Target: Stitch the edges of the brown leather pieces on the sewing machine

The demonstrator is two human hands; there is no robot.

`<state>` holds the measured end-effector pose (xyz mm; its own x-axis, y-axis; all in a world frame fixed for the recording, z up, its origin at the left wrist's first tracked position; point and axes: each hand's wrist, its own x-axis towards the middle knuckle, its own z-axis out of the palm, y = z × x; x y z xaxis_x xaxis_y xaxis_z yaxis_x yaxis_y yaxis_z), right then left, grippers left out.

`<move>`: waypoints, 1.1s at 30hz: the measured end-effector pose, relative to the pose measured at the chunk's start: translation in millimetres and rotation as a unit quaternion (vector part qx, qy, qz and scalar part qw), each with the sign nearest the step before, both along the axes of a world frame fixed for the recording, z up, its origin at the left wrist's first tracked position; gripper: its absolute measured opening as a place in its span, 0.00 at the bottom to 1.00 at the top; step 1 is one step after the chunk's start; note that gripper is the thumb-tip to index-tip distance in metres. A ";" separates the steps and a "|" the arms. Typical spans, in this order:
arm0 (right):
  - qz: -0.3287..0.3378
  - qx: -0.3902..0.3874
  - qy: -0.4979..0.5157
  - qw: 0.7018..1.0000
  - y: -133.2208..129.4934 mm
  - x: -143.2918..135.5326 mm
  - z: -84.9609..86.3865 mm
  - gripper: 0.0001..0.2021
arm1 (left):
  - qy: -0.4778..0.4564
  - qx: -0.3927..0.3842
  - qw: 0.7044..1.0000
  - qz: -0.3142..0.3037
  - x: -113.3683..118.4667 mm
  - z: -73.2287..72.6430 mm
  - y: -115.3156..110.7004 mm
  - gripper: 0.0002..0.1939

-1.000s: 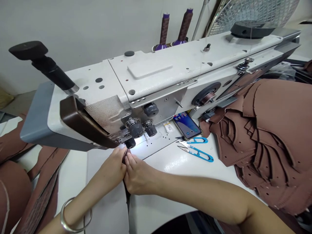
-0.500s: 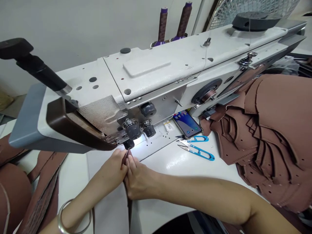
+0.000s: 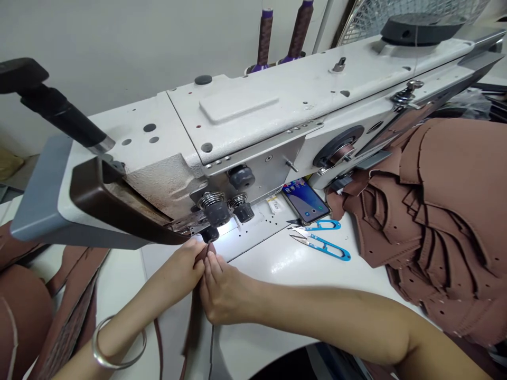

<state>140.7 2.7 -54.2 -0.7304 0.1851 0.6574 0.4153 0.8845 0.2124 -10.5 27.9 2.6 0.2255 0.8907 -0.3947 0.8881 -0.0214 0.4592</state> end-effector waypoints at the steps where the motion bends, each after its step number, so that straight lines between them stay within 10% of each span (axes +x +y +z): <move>1: 0.002 -0.001 0.001 1.000 -0.3 0.1 0.8 0.12 | 0.005 -0.004 1.000 -0.001 -0.1 1.3 1.0 0.15; 11: 0.031 -0.003 0.009 0.999 -5.3 -0.3 0.4 0.12 | -0.042 -0.077 0.996 -0.003 -3.9 5.2 -21.6 0.37; 33: 0.037 -0.014 -0.028 0.999 4.5 0.6 -1.9 0.12 | 0.056 0.104 0.993 0.001 -1.8 -14.7 -13.3 0.33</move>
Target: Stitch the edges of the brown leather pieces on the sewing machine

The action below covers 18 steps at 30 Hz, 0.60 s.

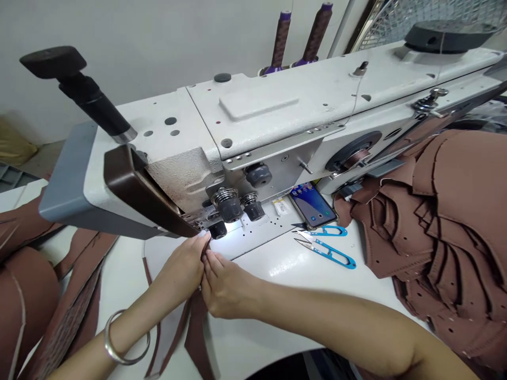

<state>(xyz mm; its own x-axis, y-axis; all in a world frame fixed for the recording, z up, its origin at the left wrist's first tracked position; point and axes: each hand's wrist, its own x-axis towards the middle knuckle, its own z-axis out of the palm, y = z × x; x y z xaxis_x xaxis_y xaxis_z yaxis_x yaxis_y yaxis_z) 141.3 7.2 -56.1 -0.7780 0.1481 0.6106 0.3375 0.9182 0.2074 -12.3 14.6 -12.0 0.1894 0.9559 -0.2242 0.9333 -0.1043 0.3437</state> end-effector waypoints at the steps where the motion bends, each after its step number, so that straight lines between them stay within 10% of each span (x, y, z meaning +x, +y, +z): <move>1: 0.000 -0.002 -0.002 1.000 1.2 0.5 0.8 0.12 | 0.018 0.013 1.000 -0.007 -0.3 -0.4 -0.1 0.32; 18: 0.040 -0.071 -0.115 0.990 19.2 12.8 11.6 0.11 | 0.096 0.140 0.981 -0.093 -11.6 -14.2 -2.5 0.22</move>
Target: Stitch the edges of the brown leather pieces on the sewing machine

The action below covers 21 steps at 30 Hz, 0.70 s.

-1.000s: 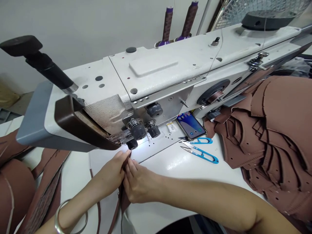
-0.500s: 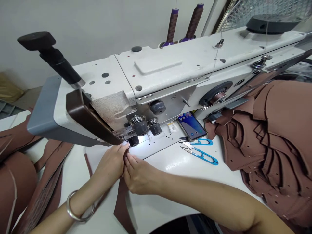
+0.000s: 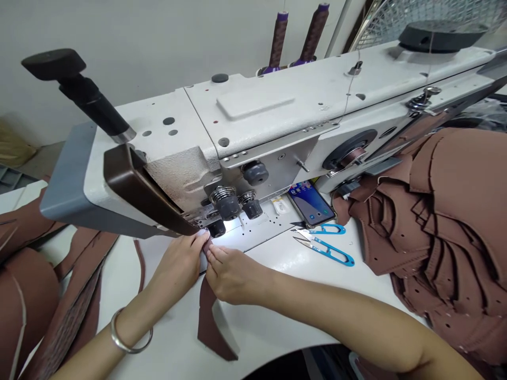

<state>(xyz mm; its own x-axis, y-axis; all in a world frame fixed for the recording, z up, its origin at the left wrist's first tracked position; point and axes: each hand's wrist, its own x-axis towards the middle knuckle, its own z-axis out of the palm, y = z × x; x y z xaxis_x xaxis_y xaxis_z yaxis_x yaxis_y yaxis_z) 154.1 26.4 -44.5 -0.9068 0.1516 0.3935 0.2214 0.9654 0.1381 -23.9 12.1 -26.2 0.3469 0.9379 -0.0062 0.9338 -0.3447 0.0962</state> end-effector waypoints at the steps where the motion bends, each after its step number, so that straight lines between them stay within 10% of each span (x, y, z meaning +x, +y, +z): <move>1: -0.001 -0.002 -0.005 1.000 1.3 0.3 0.0 0.11 | 0.006 -0.006 1.000 0.001 0.1 1.1 0.6 0.23; 21: 0.013 -0.011 -0.030 0.999 26.9 9.1 7.6 0.12 | 0.090 -0.223 0.966 0.089 46.1 52.1 22.6 0.18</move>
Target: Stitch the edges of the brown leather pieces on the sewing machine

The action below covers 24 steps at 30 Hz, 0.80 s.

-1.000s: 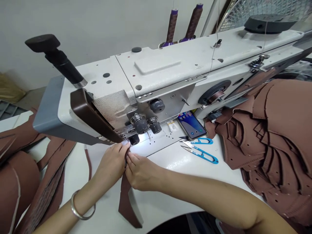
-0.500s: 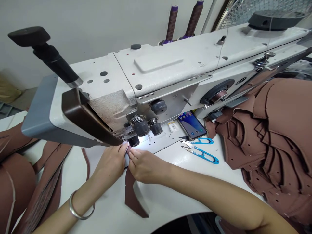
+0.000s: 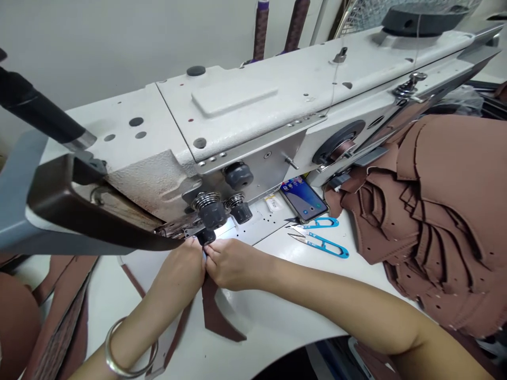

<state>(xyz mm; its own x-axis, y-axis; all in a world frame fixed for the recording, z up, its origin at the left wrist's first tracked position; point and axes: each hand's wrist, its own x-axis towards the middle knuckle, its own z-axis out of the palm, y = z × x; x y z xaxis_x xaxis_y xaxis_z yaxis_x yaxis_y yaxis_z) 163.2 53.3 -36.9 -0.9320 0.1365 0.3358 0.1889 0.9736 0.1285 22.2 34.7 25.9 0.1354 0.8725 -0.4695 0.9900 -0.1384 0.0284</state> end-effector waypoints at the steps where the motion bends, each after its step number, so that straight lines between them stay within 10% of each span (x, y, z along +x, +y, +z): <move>1: 0.002 0.008 0.003 1.000 -0.5 -0.9 -1.9 0.12 | -0.006 0.001 1.000 0.007 -2.3 -1.5 1.7 0.18; 10: -0.017 0.035 0.021 0.999 -8.5 -5.7 -5.5 0.14 | -0.161 0.083 0.979 0.089 -23.5 -32.7 -8.2 0.15; 24: -0.042 0.085 -0.004 0.995 -37.6 -8.4 -0.4 0.14 | -0.069 0.065 0.995 0.035 -14.1 -14.2 -36.5 0.15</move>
